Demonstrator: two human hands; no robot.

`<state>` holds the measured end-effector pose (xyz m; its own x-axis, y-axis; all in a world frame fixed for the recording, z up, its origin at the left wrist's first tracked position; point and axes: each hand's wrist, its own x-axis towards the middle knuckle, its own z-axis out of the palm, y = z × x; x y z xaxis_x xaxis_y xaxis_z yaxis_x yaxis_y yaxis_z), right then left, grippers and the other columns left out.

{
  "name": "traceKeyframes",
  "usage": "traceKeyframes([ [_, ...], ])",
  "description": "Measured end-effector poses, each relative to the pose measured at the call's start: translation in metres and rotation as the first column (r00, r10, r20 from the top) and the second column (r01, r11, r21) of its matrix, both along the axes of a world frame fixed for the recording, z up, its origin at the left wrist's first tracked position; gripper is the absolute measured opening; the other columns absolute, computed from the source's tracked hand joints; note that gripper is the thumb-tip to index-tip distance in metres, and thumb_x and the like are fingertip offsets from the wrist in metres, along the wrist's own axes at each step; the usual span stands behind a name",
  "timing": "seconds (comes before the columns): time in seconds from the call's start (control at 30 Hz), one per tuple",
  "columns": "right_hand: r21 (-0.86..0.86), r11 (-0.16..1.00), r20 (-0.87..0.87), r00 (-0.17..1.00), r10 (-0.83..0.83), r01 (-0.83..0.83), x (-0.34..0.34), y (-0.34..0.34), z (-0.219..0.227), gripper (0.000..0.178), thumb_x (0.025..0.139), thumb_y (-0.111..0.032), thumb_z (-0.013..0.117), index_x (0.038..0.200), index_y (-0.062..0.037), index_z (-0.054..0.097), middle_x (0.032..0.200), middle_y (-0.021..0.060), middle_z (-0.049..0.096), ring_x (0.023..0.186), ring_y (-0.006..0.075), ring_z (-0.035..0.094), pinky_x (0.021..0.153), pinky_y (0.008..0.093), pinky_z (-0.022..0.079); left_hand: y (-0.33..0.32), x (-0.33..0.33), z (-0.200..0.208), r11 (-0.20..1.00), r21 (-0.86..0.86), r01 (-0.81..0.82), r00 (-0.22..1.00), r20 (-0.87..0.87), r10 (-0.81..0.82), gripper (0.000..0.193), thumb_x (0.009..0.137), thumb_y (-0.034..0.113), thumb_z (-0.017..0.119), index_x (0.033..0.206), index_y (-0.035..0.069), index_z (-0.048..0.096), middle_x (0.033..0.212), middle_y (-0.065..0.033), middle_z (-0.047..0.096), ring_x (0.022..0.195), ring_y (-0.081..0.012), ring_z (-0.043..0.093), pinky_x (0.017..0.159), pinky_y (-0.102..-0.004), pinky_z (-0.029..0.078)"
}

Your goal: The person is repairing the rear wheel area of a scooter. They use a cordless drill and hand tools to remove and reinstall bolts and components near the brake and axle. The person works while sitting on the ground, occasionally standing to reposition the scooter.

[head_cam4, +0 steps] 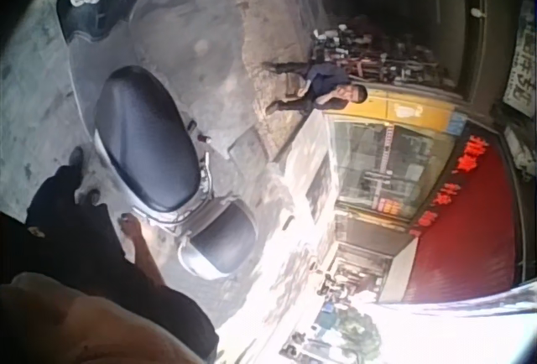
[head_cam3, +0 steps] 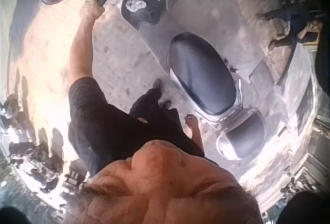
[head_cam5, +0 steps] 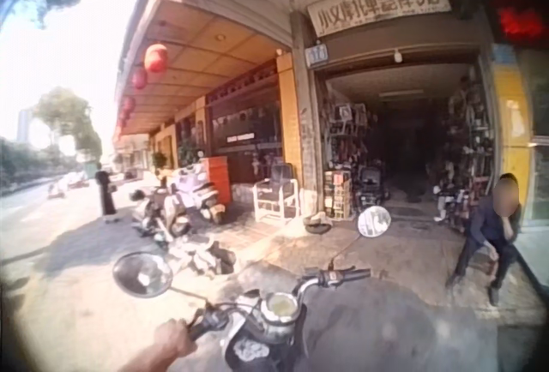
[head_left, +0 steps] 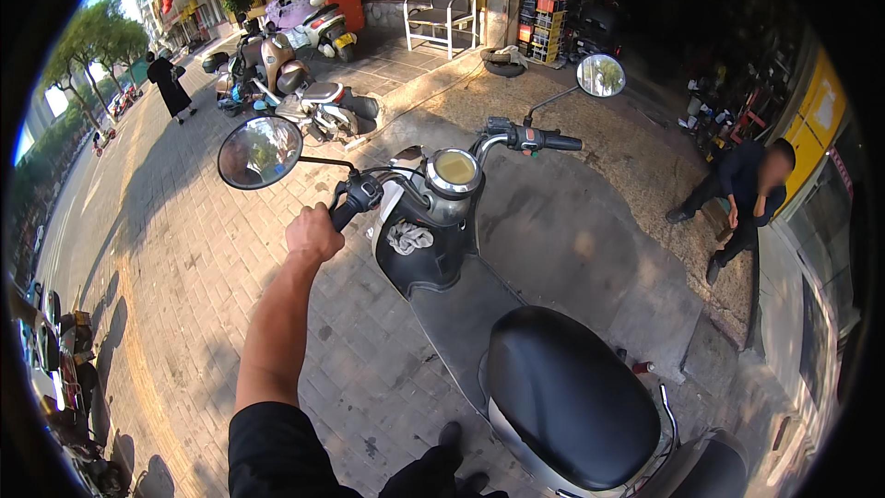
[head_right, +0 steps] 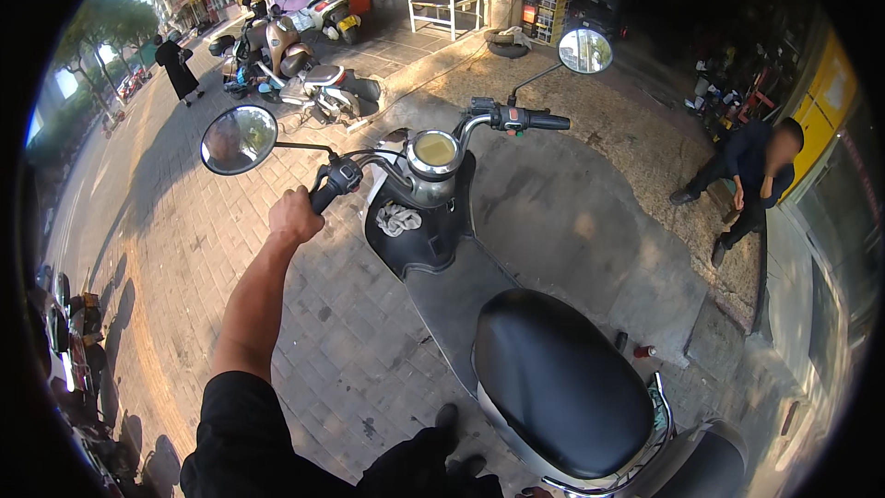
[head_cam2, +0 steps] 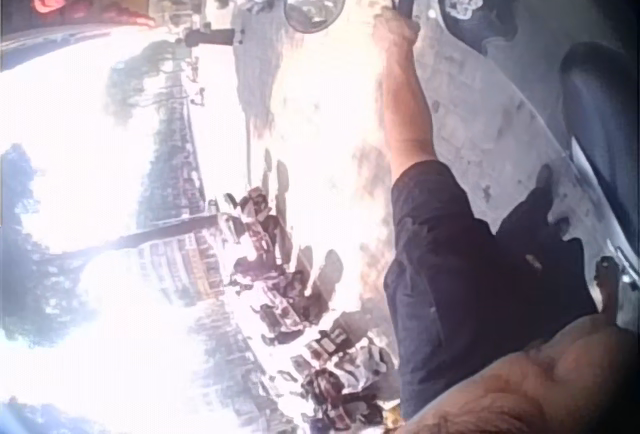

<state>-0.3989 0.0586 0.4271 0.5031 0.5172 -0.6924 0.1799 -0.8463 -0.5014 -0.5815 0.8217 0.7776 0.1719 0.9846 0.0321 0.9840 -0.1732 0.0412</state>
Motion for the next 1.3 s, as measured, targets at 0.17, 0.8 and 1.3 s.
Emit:
traceKeyframes([
  [0.17,-0.135,0.989,-0.150,0.986,-0.077,0.057,0.002,0.054,0.062,0.043,0.083,-0.036,0.069,0.112,-0.0038,0.067,0.085,0.0128,0.073,0.085,0.0259,0.071,0.083,0.0348,0.054,0.001,-0.005,-0.012,0.995,0.095,0.006,1.000,-0.012,-0.004,0.038,0.075,0.022,0.064,0.109,0.004,0.065,0.112,-0.0212,0.064,0.104,-0.0359,0.065,0.088,-0.0444,0.053],
  [0.8,-0.077,0.786,0.001,0.788,-0.615,0.614,-0.148,-0.206,0.126,0.046,0.083,-0.039,0.064,0.115,-0.0067,0.067,0.112,0.0167,0.069,0.108,0.0336,0.063,0.096,0.0411,0.049,-0.395,-0.099,-0.341,0.914,-0.334,0.229,0.973,0.103,-0.206,0.059,0.066,0.025,0.076,0.113,-0.007,0.060,0.111,-0.0285,0.063,0.108,-0.0443,0.059,0.092,-0.0493,0.048],
  [1.3,0.033,0.609,-0.033,0.610,-0.792,0.793,-0.067,-0.372,0.114,0.043,0.084,-0.031,0.066,0.117,-0.0035,0.065,0.098,0.0166,0.071,0.097,0.0340,0.066,0.088,0.0399,0.051,-0.631,0.077,-0.361,0.524,-0.727,0.444,0.728,-0.049,-0.684,0.051,0.072,0.032,0.073,0.107,-0.004,0.065,0.107,-0.0227,0.067,0.100,-0.0355,0.065,0.089,-0.0417,0.049],
])
